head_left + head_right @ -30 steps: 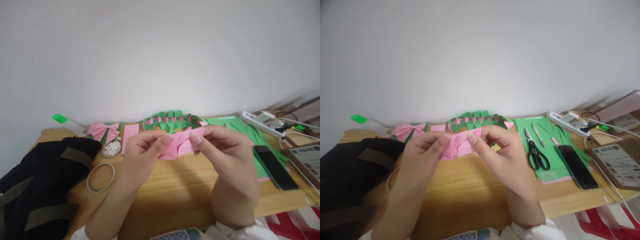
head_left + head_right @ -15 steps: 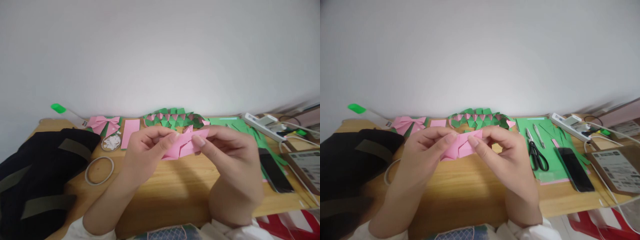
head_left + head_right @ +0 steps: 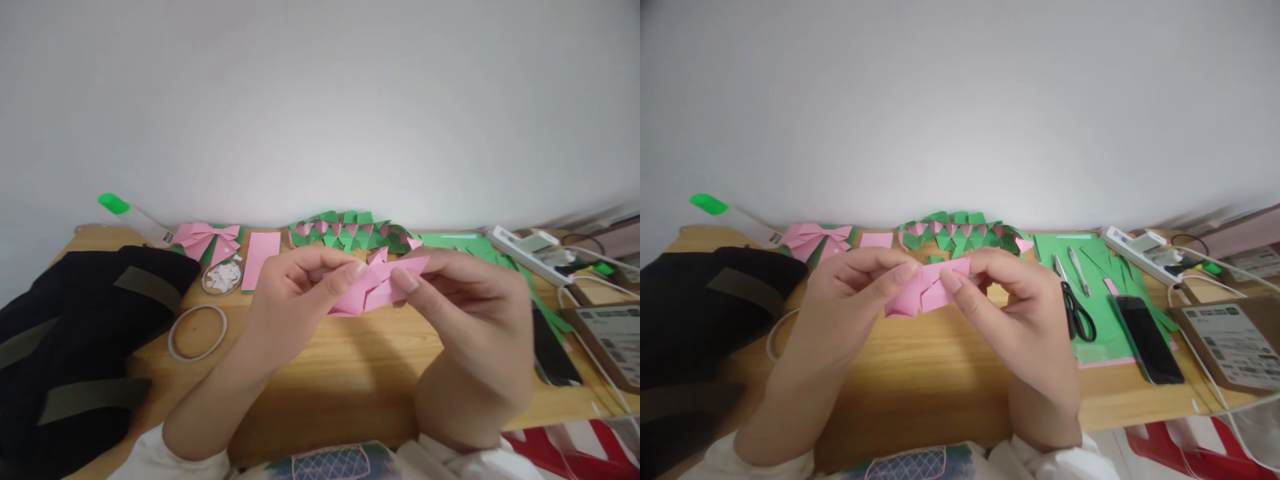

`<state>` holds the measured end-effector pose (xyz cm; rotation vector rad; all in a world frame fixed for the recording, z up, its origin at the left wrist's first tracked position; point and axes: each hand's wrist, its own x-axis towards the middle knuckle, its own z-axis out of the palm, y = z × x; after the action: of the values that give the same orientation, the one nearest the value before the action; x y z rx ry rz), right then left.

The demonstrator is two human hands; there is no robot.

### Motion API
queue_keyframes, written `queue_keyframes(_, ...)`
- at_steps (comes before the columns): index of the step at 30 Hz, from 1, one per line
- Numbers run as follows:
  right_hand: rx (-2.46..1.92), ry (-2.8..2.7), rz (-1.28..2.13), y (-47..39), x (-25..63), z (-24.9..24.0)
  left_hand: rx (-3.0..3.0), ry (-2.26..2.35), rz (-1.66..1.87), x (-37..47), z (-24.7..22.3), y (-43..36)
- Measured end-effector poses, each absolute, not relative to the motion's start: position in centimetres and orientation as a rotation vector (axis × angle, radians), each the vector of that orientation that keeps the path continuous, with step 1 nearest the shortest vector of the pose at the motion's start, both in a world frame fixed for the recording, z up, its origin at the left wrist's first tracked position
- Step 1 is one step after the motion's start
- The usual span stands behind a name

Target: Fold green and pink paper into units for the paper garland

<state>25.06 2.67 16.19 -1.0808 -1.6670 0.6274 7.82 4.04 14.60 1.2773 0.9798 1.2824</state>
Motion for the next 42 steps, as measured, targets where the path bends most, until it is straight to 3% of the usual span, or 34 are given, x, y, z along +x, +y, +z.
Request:
queue_keyframes(21, -1.133, -1.654, 0.749, 2.73, 24.9, 16.1, 1.731, 1.122, 1.301, 8.01, 14.82, 3.55)
queue_keyframes(42, -1.142, -1.527, 0.823, 3.12, 24.9, 15.91, 1.642, 1.042, 1.356, 8.12, 14.5, 3.84)
